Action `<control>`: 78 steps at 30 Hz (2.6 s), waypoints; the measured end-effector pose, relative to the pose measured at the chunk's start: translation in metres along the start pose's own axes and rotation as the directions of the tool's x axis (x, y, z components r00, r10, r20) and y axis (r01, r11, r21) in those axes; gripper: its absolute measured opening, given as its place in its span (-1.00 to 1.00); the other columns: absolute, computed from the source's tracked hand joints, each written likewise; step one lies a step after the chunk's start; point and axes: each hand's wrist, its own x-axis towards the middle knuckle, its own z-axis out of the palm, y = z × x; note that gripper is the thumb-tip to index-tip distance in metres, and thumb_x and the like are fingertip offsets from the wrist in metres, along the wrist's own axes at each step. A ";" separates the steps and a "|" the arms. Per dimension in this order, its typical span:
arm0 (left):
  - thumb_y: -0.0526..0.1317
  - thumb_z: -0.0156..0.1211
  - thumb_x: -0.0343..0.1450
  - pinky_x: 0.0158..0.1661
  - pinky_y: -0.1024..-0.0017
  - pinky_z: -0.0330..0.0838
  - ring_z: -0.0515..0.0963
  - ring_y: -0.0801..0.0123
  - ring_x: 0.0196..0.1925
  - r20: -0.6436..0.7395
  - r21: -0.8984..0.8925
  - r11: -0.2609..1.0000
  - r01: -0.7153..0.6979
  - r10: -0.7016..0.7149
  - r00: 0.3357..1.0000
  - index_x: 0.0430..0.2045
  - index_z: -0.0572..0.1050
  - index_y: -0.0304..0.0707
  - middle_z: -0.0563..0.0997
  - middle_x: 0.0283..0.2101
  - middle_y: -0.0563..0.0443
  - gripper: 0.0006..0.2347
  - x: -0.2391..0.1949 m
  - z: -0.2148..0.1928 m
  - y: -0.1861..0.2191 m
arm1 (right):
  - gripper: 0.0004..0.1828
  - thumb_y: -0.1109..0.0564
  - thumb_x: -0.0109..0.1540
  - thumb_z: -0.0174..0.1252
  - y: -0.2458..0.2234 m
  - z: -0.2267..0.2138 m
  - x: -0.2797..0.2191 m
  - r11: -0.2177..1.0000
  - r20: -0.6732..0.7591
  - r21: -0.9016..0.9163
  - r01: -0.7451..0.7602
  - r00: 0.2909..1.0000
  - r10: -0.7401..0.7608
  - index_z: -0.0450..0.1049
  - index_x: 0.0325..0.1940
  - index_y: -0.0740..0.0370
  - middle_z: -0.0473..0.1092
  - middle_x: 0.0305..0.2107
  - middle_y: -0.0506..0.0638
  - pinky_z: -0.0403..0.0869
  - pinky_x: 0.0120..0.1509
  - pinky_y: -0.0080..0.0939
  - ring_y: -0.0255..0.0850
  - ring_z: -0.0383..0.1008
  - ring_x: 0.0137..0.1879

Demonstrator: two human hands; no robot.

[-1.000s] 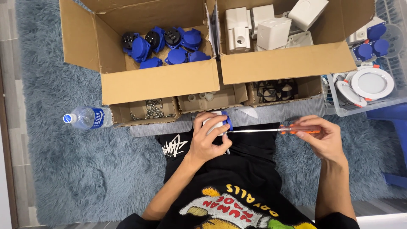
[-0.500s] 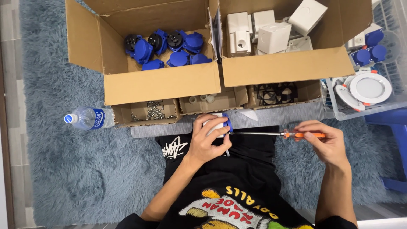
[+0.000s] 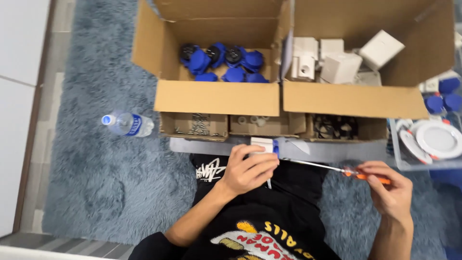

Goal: The person sits on a rug and uses a screwdriver to tighten screws on a white electrical box with a blue cover. They then pick up a blue plastic component and a white box, handling them briefly.

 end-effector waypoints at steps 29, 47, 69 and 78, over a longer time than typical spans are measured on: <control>-0.33 0.45 0.34 0.34 -0.10 0.33 0.45 -0.16 0.39 0.584 0.070 0.998 0.005 -0.046 0.810 0.25 0.46 -0.16 0.45 0.36 -0.35 -0.48 0.013 -0.023 0.001 | -0.84 0.29 0.26 0.41 -0.044 0.046 0.046 0.833 0.054 -0.533 0.146 0.989 -0.138 0.73 -0.07 0.22 0.63 -0.03 0.04 0.52 0.44 -0.24 -0.20 0.64 0.11; -0.17 0.54 0.43 0.24 0.01 0.52 0.49 -0.16 0.24 0.420 -0.203 0.934 0.295 -0.189 0.888 -0.11 0.44 -0.42 0.49 0.29 -0.33 -0.63 0.014 -0.027 0.003 | -0.90 0.23 0.21 0.41 -0.100 0.116 0.043 0.728 0.219 -0.521 0.446 0.894 -0.392 0.73 -0.18 0.18 0.67 -0.17 0.01 0.65 0.24 -0.26 -0.20 0.71 -0.04; -0.11 0.49 0.42 0.13 0.02 0.38 0.43 -0.07 0.22 0.606 0.057 0.971 0.232 -0.218 0.765 0.27 0.46 -0.21 0.45 0.26 -0.27 -0.48 0.031 -0.036 0.008 | -0.21 -0.14 0.18 0.51 -0.025 0.194 0.040 0.877 0.350 -0.418 0.238 0.933 -0.087 0.45 0.41 0.16 0.57 0.10 -0.05 0.54 0.00 -0.27 -0.25 0.55 -0.10; -0.15 0.48 0.43 0.13 -0.04 0.47 0.47 -0.13 0.13 0.519 -0.072 0.955 0.289 -0.212 0.828 0.08 0.50 -0.39 0.43 0.16 -0.34 -0.58 0.039 -0.041 0.005 | -0.21 -0.14 0.14 0.57 -0.034 0.196 0.048 0.902 0.355 -0.360 0.238 0.929 -0.103 0.48 0.35 0.20 0.56 0.04 -0.02 0.49 -0.06 -0.31 -0.26 0.51 -0.16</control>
